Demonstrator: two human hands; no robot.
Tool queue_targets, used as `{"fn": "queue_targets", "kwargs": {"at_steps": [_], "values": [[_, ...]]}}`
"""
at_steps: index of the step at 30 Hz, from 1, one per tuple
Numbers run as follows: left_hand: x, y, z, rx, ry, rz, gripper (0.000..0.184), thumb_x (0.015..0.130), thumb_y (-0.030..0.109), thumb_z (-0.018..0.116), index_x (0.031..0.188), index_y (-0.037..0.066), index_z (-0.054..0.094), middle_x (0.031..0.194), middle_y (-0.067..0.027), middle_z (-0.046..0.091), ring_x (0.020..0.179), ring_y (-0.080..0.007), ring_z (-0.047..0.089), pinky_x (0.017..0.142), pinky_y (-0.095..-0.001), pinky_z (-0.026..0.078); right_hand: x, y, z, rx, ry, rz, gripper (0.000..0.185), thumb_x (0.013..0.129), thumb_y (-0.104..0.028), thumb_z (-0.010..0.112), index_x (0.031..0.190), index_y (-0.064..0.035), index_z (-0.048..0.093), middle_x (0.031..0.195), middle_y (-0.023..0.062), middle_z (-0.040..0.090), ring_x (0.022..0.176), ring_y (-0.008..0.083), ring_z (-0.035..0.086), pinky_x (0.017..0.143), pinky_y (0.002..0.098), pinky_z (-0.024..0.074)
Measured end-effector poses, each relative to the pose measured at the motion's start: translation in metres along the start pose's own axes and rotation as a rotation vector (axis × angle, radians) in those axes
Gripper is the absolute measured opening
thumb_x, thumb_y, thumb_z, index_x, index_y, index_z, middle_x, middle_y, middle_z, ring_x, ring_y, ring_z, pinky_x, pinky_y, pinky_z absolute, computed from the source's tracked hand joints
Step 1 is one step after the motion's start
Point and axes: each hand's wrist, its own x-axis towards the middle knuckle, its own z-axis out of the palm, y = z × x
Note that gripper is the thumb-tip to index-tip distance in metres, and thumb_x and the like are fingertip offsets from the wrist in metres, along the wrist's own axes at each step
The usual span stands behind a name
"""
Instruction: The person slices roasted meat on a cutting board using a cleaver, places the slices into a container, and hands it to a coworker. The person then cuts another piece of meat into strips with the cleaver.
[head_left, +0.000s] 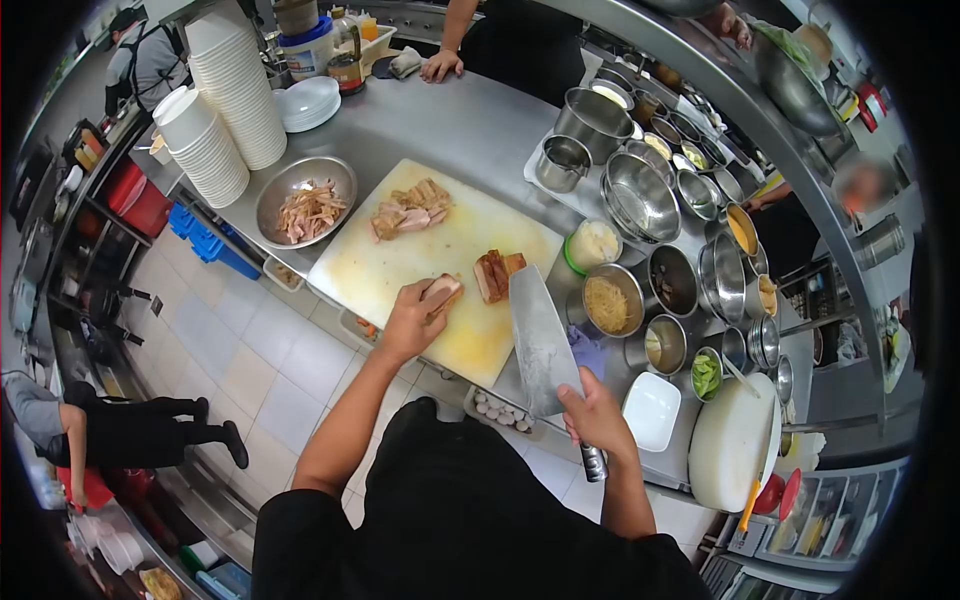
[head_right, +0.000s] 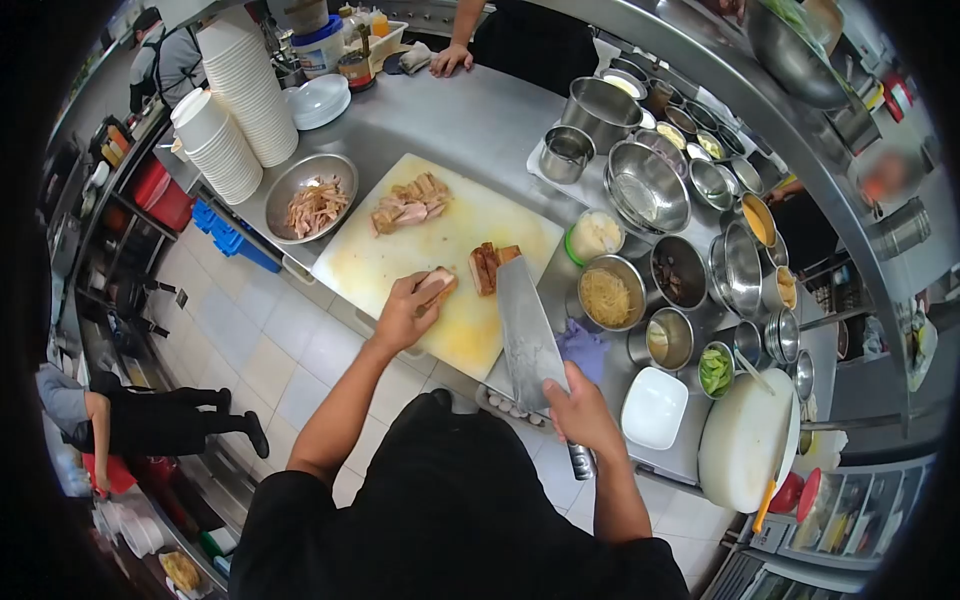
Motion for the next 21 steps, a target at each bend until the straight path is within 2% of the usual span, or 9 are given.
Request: {"fn": "queue_targets", "kwargs": {"at_steps": [1, 5, 8, 9, 10, 11, 13, 17, 21], "values": [[-0.006, -0.005, -0.006, -0.054, -0.034, 0.033, 0.045, 0.084, 0.008, 0.073, 0.128, 0.015, 0.072, 0.132, -0.0198, 0.060, 0.116, -0.0389, 0.058, 0.105, -0.0439, 0.046, 0.000, 0.000, 0.001, -0.023, -0.019, -0.026, 0.026, 0.103, -0.023, 0.056, 0.120, -0.0037, 0.052, 0.062, 0.0030, 0.053, 0.045, 0.0110, 0.049, 0.042, 0.0310, 0.0431], [-0.013, 0.002, -0.030, -0.140, -0.158, 0.095, 0.048, 0.082, 0.008, 0.073, 0.130, 0.015, 0.071, 0.130, -0.0195, 0.059, 0.119, -0.0377, 0.055, 0.107, -0.0441, 0.045, 0.011, 0.000, 0.012, -0.099, -0.084, -0.037, 0.025, 0.104, -0.024, 0.057, 0.119, -0.0060, 0.050, 0.057, -0.0009, 0.047, 0.043, 0.0096, 0.046, 0.041, 0.0284, 0.0431], [-0.013, -0.001, -0.034, -0.067, -0.177, 0.101, 0.047, 0.085, 0.013, 0.075, 0.131, 0.017, 0.071, 0.136, -0.0209, 0.053, 0.126, -0.0383, 0.050, 0.109, -0.0449, 0.041, 0.022, -0.009, 0.026, -0.205, -0.110, -0.058, 0.025, 0.103, -0.024, 0.056, 0.117, -0.0043, 0.050, 0.058, 0.0048, 0.051, 0.044, 0.0136, 0.051, 0.044, 0.0332, 0.0442], [-0.014, -0.003, -0.035, -0.084, -0.189, 0.072, 0.046, 0.085, 0.015, 0.076, 0.130, 0.015, 0.071, 0.136, -0.0208, 0.052, 0.127, -0.0385, 0.047, 0.110, -0.0456, 0.040, 0.026, -0.016, 0.031, -0.373, -0.092, -0.113, 0.024, 0.103, -0.023, 0.054, 0.113, -0.0022, 0.049, 0.064, 0.0174, 0.057, 0.054, 0.0319, 0.057, 0.052, 0.0451, 0.0464], [-0.015, -0.004, -0.036, -0.101, -0.200, 0.042, 0.045, 0.085, 0.017, 0.077, 0.129, 0.014, 0.071, 0.135, -0.0207, 0.051, 0.129, -0.0386, 0.045, 0.110, -0.0463, 0.039, 0.029, -0.020, 0.035, -0.461, -0.085, -0.141, 0.024, 0.102, -0.023, 0.053, 0.111, -0.0012, 0.048, 0.068, 0.0238, 0.060, 0.059, 0.0410, 0.060, 0.056, 0.0510, 0.0474], [-0.016, -0.004, -0.037, -0.087, -0.166, 0.014, 0.044, 0.083, 0.019, 0.079, 0.125, 0.010, 0.071, 0.128, -0.0183, 0.054, 0.125, -0.0363, 0.049, 0.107, -0.0439, 0.042, 0.031, -0.024, 0.039, -0.550, -0.076, -0.169, 0.024, 0.102, -0.022, 0.053, 0.109, -0.0002, 0.048, 0.071, 0.0301, 0.063, 0.064, 0.0502, 0.064, 0.060, 0.0570, 0.0485], [-0.020, -0.005, -0.036, -0.146, -0.134, -0.014, 0.041, 0.083, 0.018, 0.079, 0.122, 0.007, 0.070, 0.126, -0.0172, 0.055, 0.122, -0.0350, 0.051, 0.105, -0.0420, 0.043, 0.036, -0.030, 0.045, -0.681, -0.039, -0.354, 0.023, 0.102, -0.021, 0.051, 0.107, 0.0004, 0.045, 0.079, 0.0385, 0.062, 0.079, 0.0609, 0.058, 0.073, 0.0652, 0.0440], [-0.017, -0.010, -0.034, -0.163, -0.093, 0.001, 0.037, 0.081, 0.014, 0.079, 0.114, 0.002, 0.067, 0.119, -0.0147, 0.057, 0.113, -0.0321, 0.055, 0.099, -0.0381, 0.047, 0.044, -0.041, 0.050, -0.790, -0.081, -0.362, 0.021, 0.102, -0.020, 0.050, 0.108, 0.0001, 0.044, 0.077, 0.0375, 0.062, 0.076, 0.0590, 0.060, 0.073, 0.0656, 0.0440], [-0.013, -0.013, -0.034, -0.202, -0.095, 0.004, 0.038, 0.079, 0.013, 0.078, 0.113, 0.002, 0.067, 0.115, -0.0154, 0.057, 0.110, -0.0332, 0.055, 0.098, -0.0401, 0.047, 0.042, -0.064, 0.057, -0.867, -0.135, -0.320, 0.020, 0.102, -0.018, 0.049, 0.109, 0.0001, 0.044, 0.077, 0.0372, 0.063, 0.078, 0.0583, 0.062, 0.074, 0.0655, 0.0455]]}}
